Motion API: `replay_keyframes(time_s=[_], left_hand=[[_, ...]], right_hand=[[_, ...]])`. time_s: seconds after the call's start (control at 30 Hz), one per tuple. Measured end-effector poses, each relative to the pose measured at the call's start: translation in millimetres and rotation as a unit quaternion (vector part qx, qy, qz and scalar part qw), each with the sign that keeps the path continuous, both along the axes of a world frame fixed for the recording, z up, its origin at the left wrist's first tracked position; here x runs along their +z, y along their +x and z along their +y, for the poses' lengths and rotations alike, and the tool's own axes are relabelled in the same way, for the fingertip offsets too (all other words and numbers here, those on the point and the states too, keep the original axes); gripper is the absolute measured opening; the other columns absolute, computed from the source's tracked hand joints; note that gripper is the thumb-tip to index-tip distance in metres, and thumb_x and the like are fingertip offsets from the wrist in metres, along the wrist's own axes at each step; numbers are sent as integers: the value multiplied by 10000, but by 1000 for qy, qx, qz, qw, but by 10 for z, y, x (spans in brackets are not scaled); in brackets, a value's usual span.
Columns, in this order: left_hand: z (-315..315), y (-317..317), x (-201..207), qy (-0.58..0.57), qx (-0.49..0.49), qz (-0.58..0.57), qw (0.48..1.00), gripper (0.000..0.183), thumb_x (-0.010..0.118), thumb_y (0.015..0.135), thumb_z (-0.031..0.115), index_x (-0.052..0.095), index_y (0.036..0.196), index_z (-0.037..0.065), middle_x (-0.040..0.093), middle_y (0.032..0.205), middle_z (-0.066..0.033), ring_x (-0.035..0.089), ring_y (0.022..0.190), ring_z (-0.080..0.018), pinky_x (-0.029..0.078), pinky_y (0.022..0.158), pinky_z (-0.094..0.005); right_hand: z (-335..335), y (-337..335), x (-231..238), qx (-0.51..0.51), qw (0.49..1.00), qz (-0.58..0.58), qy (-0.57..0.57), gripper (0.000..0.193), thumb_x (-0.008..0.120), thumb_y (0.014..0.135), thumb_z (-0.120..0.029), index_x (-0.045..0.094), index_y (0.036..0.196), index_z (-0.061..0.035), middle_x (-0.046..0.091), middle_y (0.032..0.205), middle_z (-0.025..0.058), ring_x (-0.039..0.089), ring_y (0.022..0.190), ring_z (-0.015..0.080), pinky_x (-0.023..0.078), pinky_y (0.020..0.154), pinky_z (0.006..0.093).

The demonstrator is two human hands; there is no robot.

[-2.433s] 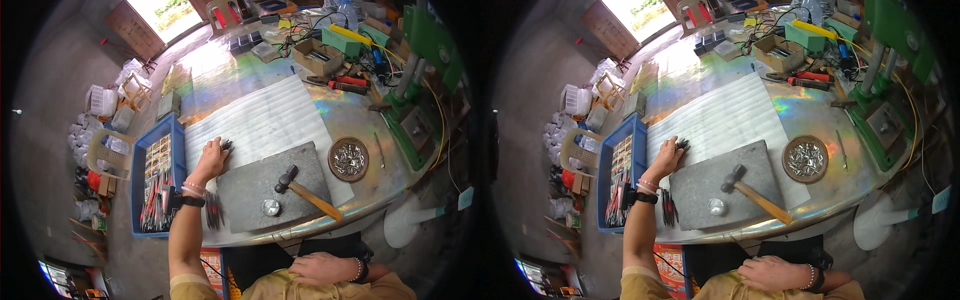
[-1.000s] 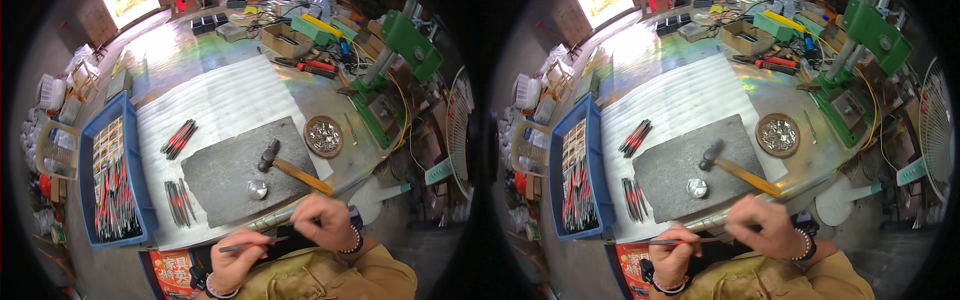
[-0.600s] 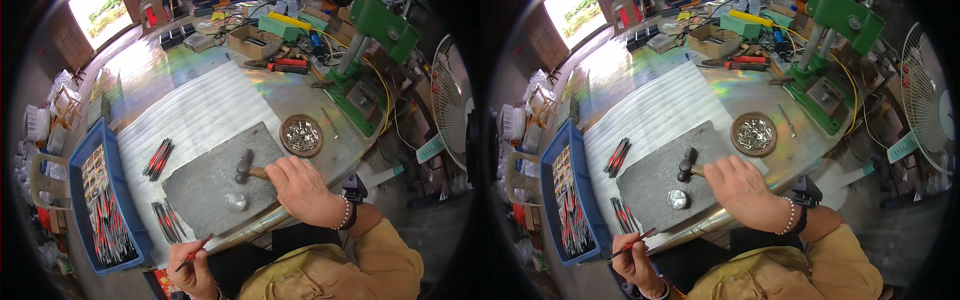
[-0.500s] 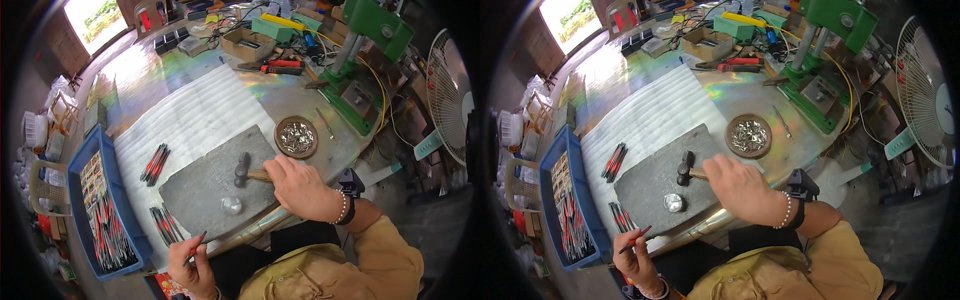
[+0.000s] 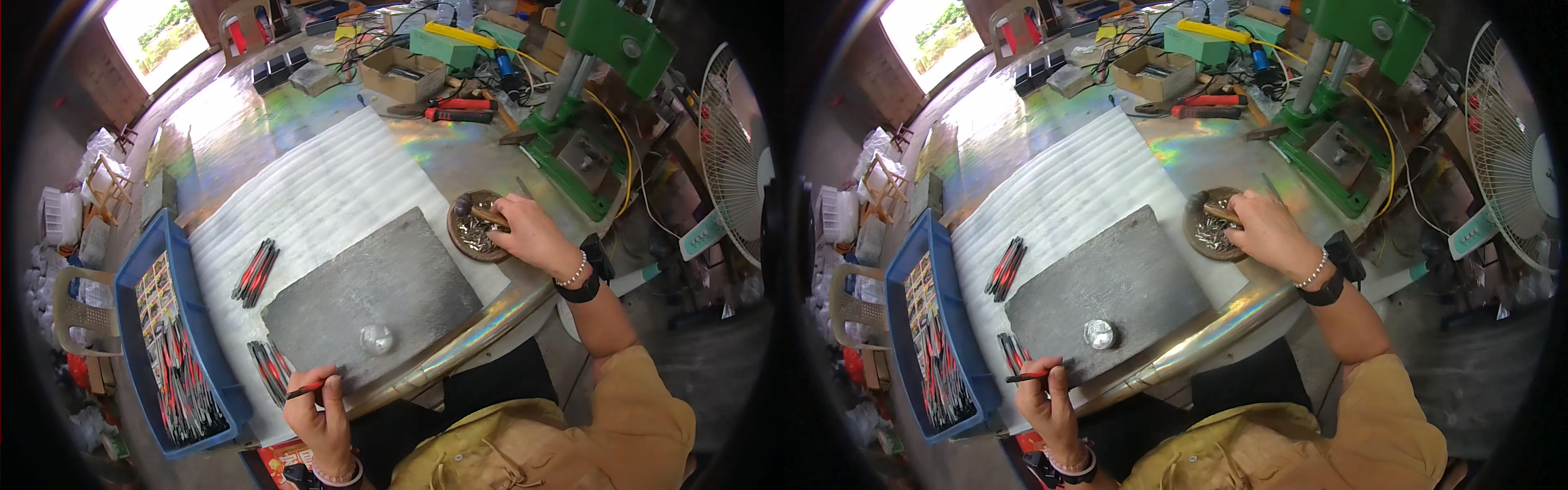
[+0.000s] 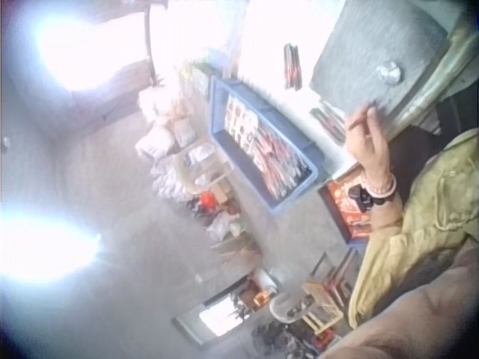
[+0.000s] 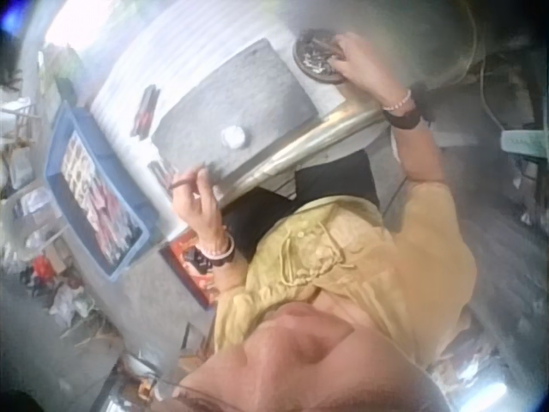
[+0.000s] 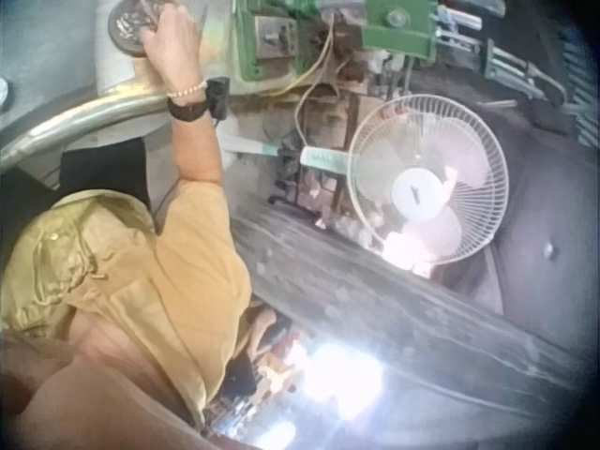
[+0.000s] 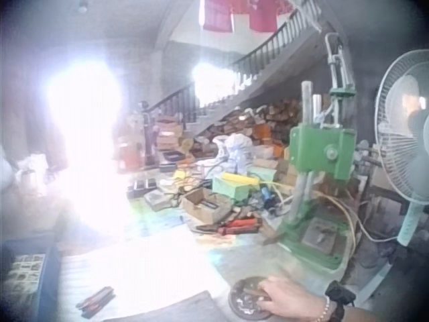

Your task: The person assembles metal components by hand, inserting pins into the pieces, hammering fasteners on a stone block with a hammer, and sorting the items into a plastic tray.

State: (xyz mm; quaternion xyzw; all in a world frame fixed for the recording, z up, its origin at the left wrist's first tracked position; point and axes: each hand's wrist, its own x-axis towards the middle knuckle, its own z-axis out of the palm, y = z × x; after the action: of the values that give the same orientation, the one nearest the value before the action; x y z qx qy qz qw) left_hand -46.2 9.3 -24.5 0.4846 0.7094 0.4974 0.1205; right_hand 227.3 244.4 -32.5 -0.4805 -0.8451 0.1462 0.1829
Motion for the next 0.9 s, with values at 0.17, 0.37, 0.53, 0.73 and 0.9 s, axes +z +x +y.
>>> replay_keyframes(time_s=[0.17, 0.37, 0.53, 0.73, 0.9], left_hand=[[29, -4, -33, 9, -17, -21, 1000, 34, 613, 818, 1, 628, 847, -10, 571, 727, -96, 536, 632, -186, 412, 586, -277], [3, -8, -51, 21, -23, -24, 999, 45, 624, 843, 42, 632, 857, 0, 578, 746, -85, 535, 635, -171, 410, 585, -270], [2, -17, -76, 45, -25, -24, 998, 55, 621, 856, 56, 633, 861, 3, 574, 746, -79, 533, 630, -161, 409, 579, -263], [-67, -28, -45, 27, -18, -48, 998, 47, 606, 859, 41, 630, 859, 0, 571, 740, -76, 540, 644, -148, 413, 589, -254], [-183, 64, 50, 60, -40, -240, 968, 62, 569, 877, 20, 615, 888, -20, 560, 782, -38, 526, 689, -98, 411, 613, -223]], right_hand=[[87, -14, -68, -19, 1000, -15, 6, 161, 596, 699, -60, 574, 813, 52, 574, 800, 245, 558, 795, 417, 451, 707, 437], [86, -87, -12, -9, 1000, -19, 20, 117, 571, 713, -74, 562, 761, 33, 595, 798, 234, 569, 794, 416, 438, 715, 476], [64, -79, -19, -8, 1000, -6, 25, 149, 577, 711, -93, 546, 773, 39, 585, 790, 245, 564, 790, 423, 439, 705, 467], [-3, -68, 96, -34, 993, 110, -26, 159, 573, 728, -92, 529, 790, 48, 563, 724, 249, 561, 704, 407, 437, 616, 417], [-45, -3, 131, -80, 988, 128, -30, 166, 600, 762, -113, 552, 813, 37, 558, 669, 184, 557, 598, 259, 434, 579, 348]])
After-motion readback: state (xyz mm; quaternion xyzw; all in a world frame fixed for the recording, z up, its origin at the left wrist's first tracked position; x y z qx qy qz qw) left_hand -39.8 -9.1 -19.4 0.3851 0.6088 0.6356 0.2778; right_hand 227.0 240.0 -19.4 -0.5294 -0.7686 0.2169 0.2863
